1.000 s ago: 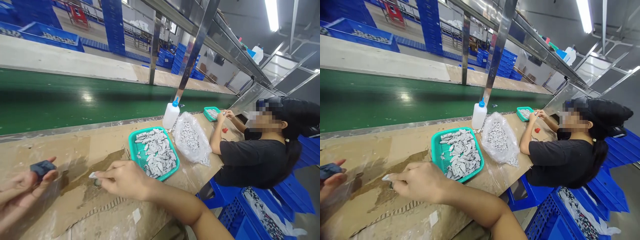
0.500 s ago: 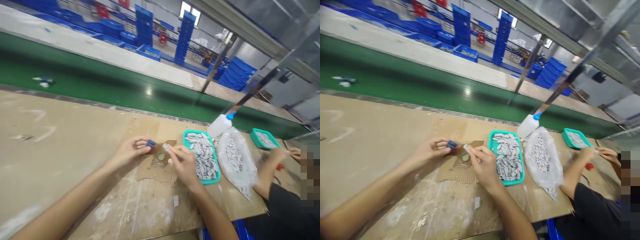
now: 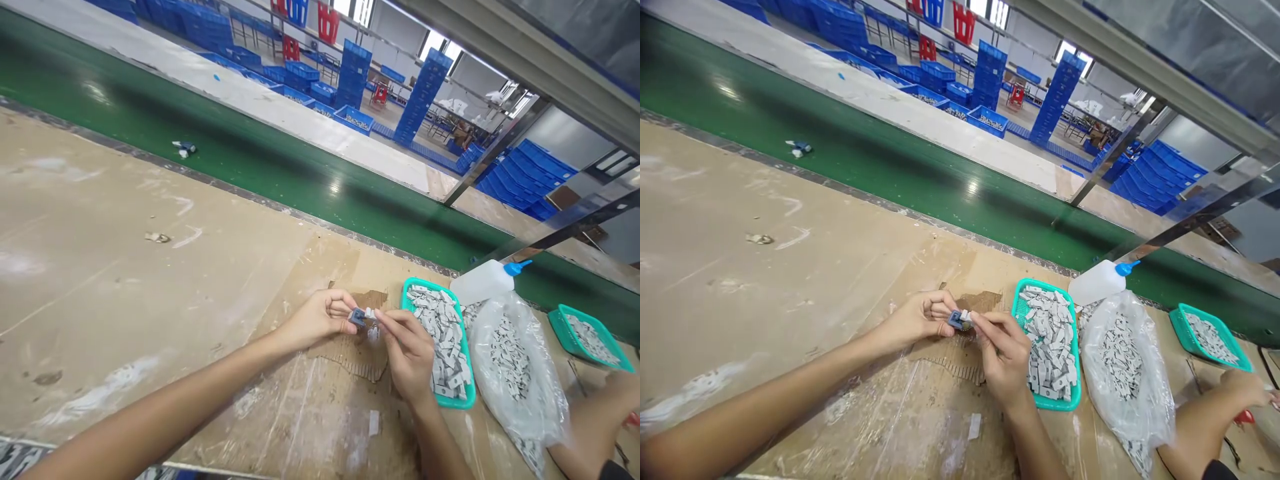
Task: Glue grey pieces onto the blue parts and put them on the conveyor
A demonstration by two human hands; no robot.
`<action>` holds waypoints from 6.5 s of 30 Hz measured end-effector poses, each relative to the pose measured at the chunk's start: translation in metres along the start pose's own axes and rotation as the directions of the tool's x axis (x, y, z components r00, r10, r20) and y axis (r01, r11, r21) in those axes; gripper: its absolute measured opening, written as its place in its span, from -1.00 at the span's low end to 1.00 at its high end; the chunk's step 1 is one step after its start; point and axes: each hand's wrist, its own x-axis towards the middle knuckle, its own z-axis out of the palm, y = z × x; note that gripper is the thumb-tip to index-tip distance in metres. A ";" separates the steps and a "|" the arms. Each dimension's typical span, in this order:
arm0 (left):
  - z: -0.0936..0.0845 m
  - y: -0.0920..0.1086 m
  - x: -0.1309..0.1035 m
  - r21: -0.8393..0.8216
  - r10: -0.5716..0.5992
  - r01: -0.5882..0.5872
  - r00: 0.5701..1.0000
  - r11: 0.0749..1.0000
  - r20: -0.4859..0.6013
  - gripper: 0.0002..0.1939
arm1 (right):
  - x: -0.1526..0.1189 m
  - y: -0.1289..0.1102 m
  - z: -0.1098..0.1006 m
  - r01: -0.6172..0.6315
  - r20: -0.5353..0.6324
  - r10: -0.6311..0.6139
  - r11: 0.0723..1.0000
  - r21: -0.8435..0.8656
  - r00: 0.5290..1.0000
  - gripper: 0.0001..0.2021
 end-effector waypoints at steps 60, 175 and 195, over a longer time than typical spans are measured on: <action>0.000 0.035 -0.003 -0.395 -0.323 0.193 0.900 0.898 -0.292 -0.60 | 0.043 0.070 -0.060 -0.444 -0.088 0.556 0.548 -0.709 0.827 -0.72; -0.017 0.004 0.028 -0.401 -0.068 -0.075 0.942 0.913 -0.329 -0.73 | -0.005 0.024 0.012 -0.229 0.219 0.259 0.961 -0.155 0.941 -0.69; 0.017 -0.009 0.004 0.147 0.112 -0.090 0.983 0.985 -0.147 -0.78 | 0.000 0.008 -0.002 0.057 -0.028 -0.056 0.998 0.006 0.998 -0.48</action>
